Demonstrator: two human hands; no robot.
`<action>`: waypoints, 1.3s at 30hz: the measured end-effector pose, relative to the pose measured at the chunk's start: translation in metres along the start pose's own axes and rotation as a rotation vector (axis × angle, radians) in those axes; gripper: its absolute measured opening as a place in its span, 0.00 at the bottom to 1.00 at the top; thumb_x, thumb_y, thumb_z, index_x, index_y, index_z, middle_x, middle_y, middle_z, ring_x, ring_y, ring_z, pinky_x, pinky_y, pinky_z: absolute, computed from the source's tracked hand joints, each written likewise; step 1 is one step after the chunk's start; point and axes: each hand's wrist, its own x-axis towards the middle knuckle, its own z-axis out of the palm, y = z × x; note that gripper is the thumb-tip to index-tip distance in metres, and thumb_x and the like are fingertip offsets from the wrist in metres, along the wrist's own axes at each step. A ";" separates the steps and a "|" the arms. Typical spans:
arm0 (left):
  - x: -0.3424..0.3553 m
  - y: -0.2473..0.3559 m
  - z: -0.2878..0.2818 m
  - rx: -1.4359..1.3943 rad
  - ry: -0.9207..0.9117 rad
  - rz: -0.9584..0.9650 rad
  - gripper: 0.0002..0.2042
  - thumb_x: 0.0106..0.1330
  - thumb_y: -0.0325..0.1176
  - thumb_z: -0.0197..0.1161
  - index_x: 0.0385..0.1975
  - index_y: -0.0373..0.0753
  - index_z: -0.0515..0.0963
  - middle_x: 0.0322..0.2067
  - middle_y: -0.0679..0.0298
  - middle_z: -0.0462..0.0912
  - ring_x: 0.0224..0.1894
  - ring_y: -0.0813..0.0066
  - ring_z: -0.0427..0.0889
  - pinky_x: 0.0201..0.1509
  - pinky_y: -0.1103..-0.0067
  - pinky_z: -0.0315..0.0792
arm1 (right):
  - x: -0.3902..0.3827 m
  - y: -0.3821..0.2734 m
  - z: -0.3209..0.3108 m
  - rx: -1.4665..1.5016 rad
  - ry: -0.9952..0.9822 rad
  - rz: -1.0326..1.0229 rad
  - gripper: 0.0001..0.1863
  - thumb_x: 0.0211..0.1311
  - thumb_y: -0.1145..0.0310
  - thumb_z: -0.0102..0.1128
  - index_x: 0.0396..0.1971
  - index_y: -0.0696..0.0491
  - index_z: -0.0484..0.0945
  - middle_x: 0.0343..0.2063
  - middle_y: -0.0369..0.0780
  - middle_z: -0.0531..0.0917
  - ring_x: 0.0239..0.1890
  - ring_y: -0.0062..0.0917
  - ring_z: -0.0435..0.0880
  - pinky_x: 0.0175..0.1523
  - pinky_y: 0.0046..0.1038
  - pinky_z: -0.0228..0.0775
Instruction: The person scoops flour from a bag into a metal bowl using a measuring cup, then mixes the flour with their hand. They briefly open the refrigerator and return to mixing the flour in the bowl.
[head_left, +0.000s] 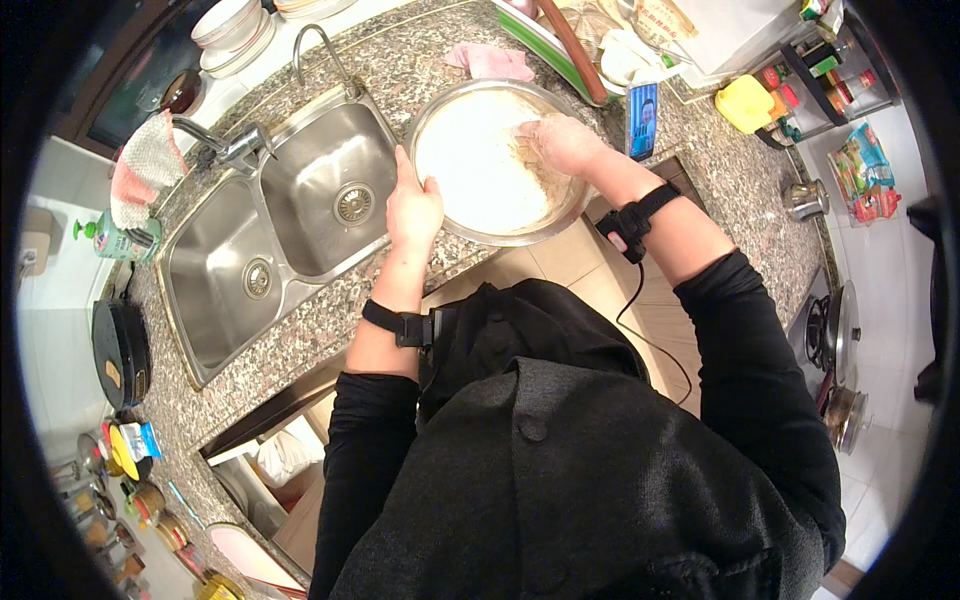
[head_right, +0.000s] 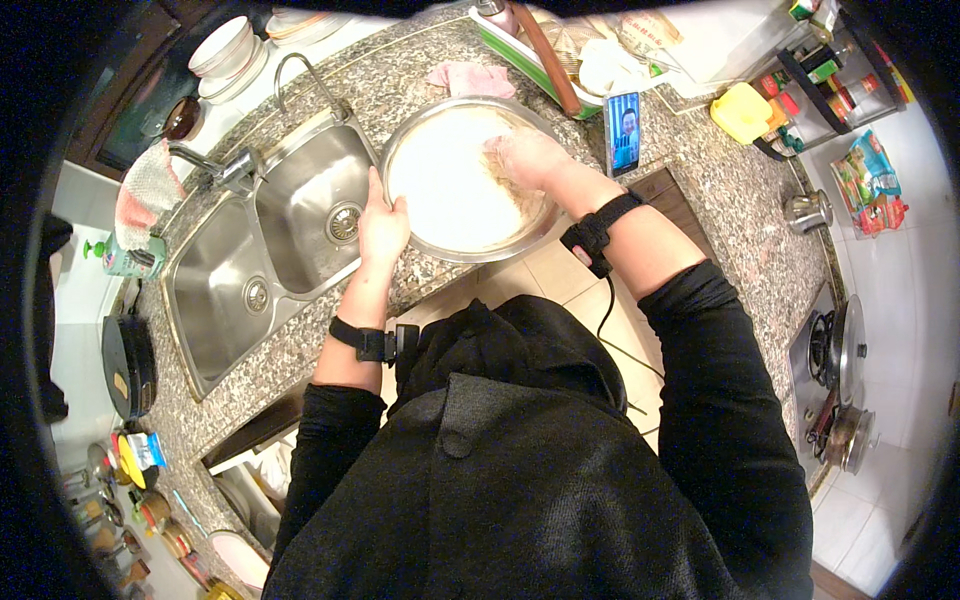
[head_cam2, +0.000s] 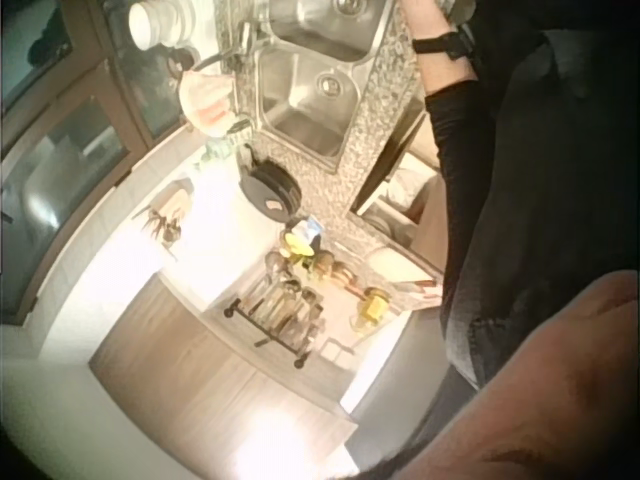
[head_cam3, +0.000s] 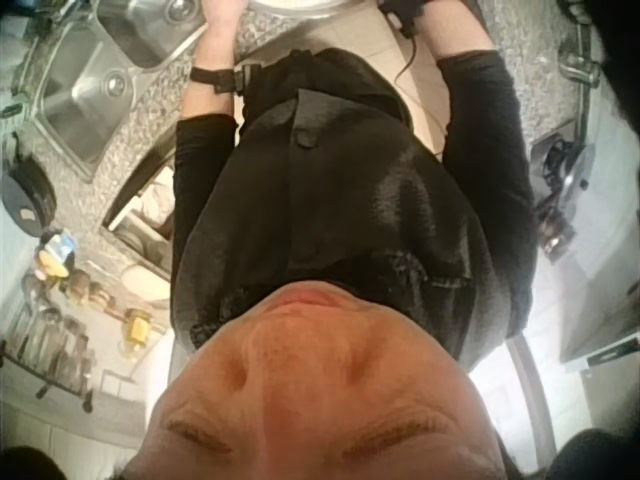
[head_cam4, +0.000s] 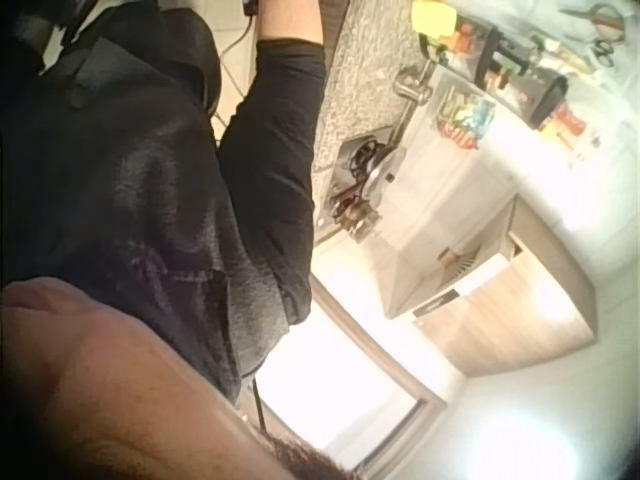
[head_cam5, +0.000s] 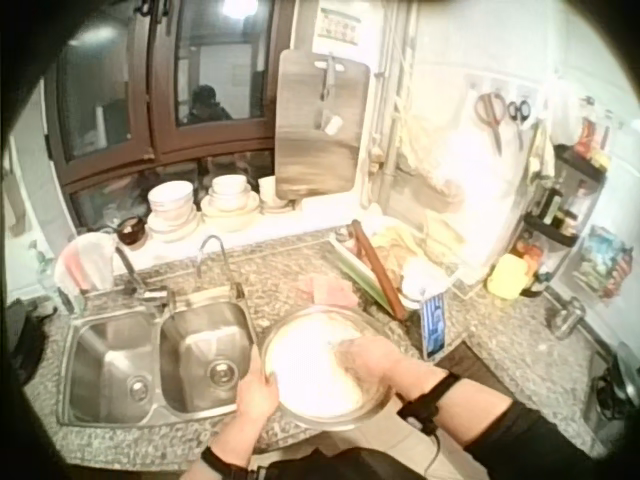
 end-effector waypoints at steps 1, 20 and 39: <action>-0.004 0.001 -0.003 0.005 -0.017 -0.019 0.33 0.63 0.38 0.54 0.68 0.40 0.52 0.34 0.43 0.81 0.40 0.46 0.81 0.48 0.62 0.73 | 0.000 0.000 -0.002 -0.007 0.070 -0.055 0.09 0.56 0.69 0.55 0.37 0.51 0.80 0.35 0.47 0.82 0.39 0.41 0.81 0.46 0.36 0.74; -0.365 -0.127 -0.063 -0.487 0.630 -0.764 0.24 0.67 0.31 0.57 0.63 0.41 0.65 0.20 0.67 0.76 0.19 0.83 0.73 0.26 0.83 0.70 | 0.032 0.053 0.065 -0.091 0.084 -0.443 0.12 0.47 0.79 0.56 0.35 0.56 0.79 0.36 0.45 0.80 0.41 0.38 0.79 0.44 0.33 0.74; -0.740 -0.102 0.033 -0.529 1.099 -1.415 0.22 0.65 0.31 0.56 0.60 0.39 0.68 0.22 0.65 0.77 0.19 0.80 0.75 0.21 0.82 0.67 | 0.026 0.030 0.015 0.064 0.332 -0.485 0.10 0.55 0.79 0.53 0.36 0.56 0.81 0.34 0.47 0.82 0.40 0.38 0.82 0.46 0.31 0.71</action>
